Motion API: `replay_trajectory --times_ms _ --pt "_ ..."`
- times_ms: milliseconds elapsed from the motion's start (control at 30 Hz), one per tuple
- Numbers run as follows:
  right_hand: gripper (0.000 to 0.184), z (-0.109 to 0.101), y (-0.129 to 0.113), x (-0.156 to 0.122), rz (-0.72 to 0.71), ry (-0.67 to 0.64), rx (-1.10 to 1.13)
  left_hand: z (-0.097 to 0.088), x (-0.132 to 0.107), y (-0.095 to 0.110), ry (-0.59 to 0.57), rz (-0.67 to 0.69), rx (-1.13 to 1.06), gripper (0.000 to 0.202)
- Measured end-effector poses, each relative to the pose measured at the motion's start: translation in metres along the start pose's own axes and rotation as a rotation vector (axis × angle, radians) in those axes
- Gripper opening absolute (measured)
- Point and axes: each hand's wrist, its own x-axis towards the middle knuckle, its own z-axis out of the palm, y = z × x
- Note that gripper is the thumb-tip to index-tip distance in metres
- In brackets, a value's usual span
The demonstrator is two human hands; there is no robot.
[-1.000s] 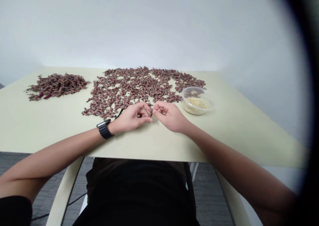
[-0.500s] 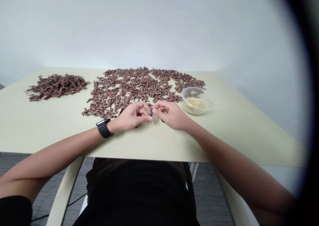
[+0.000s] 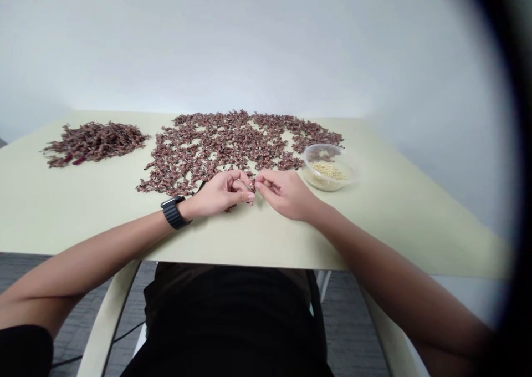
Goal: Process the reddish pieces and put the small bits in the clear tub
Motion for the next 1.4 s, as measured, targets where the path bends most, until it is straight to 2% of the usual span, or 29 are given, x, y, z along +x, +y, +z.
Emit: replay_trajectory --times_ms 333,500,567,733,833,933,1067,1167,1300,1400 --pt "0.014 -0.002 -0.003 0.000 0.079 -0.023 0.048 0.000 -0.001 -0.001 0.003 0.023 0.019 0.037" --pt "0.014 0.001 -0.004 0.000 0.116 -0.010 0.135 0.001 -0.002 -0.004 0.015 0.092 0.155 0.038" --pt "0.012 0.003 -0.004 0.000 0.211 -0.045 0.285 0.001 -0.003 -0.003 0.038 0.161 0.282 0.036" --pt "0.011 0.005 -0.002 0.004 0.602 -0.198 0.894 -0.001 -0.009 0.003 0.068 0.316 0.734 0.026" --pt "0.014 0.001 -0.002 0.007 0.659 -0.252 1.053 -0.002 -0.010 0.005 0.079 0.344 0.783 0.025" --pt "0.017 -0.002 -0.002 0.006 0.582 -0.223 0.957 -0.002 -0.007 0.003 0.099 0.320 0.601 0.031" --pt "0.019 -0.004 -0.002 0.004 0.371 -0.132 0.542 0.001 -0.004 0.000 0.052 0.188 0.266 0.037" --pt "0.022 -0.005 -0.004 0.001 0.177 -0.051 0.256 0.002 -0.002 0.001 0.022 0.097 0.101 0.039" --pt "0.021 -0.003 -0.005 0.000 0.047 -0.013 0.064 0.003 -0.002 0.001 0.015 0.065 0.034 0.040" --pt "0.022 -0.001 -0.004 0.000 0.077 -0.018 0.072 0.003 -0.002 0.000 0.028 0.075 0.055 0.040"
